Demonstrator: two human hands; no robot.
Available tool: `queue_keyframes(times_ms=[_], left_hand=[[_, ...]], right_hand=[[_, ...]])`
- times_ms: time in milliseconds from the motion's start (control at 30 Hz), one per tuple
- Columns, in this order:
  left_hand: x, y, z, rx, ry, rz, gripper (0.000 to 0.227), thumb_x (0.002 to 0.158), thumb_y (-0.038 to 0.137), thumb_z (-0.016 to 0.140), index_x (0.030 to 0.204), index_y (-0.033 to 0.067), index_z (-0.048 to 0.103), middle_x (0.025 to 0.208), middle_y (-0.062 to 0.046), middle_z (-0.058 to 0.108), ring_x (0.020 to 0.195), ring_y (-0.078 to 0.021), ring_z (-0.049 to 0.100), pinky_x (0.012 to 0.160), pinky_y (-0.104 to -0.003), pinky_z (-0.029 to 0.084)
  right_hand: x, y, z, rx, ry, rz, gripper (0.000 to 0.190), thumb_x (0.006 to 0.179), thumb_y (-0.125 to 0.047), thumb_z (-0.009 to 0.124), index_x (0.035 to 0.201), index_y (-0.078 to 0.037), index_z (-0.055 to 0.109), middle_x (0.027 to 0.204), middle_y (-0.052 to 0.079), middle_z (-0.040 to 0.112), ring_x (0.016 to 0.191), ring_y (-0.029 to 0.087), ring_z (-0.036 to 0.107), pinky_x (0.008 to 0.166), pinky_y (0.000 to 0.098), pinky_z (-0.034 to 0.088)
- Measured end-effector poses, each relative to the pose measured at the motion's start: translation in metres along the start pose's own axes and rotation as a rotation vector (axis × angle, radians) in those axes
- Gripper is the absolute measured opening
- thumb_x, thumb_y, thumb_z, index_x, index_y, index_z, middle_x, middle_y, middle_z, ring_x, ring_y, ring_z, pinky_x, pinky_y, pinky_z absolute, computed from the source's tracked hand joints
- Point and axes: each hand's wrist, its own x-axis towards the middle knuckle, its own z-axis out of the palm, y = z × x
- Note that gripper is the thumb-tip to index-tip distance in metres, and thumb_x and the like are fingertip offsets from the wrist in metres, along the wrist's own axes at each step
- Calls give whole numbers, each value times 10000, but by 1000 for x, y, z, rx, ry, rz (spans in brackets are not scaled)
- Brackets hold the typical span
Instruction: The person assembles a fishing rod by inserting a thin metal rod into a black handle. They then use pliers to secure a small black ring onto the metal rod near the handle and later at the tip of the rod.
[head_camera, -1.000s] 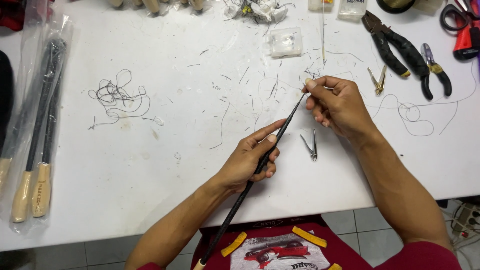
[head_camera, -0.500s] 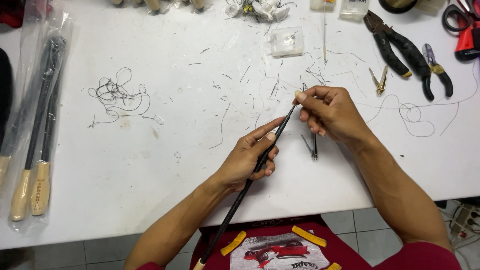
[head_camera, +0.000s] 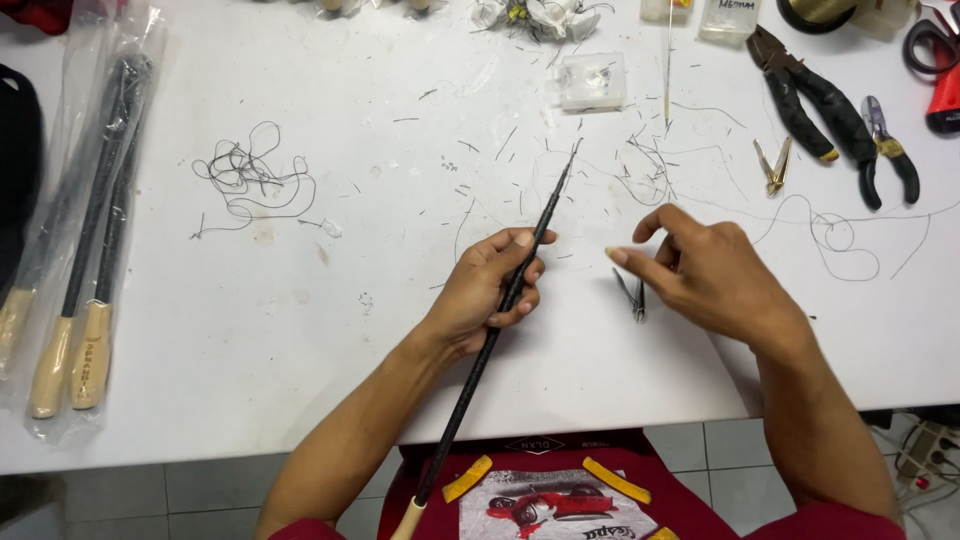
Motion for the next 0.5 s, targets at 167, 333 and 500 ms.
queue_keyframes(times_ms=[167,333,500], left_hand=[[8,2,-15,-24,-19,127,311,1098,207,437,1254,-22,579,749,-51,517,491,-123,604,235,-145,341],[9,18,-26,-40,54,210,323,1099,229,436,1223,-26,591,749,-37,511,491,-111,590,239,-131,324],[3,38,-44,-49,107,270,332,1088,256,460,1227,-13,596,757,-33,509,499,-109,586,243,-126,321]], right_hand=[[-14,-17,4,-114,-99,-3,373,960,-303,717,1146,16,662,688,225,764,682,371,768,694,421,575],[-6,-9,14,-235,-161,-10,235,995,-253,646,1015,-42,749,723,176,788,669,284,784,626,325,607],[18,-14,17,2,-13,-251,239,997,-233,662,970,-15,758,734,179,780,689,306,767,606,374,616]])
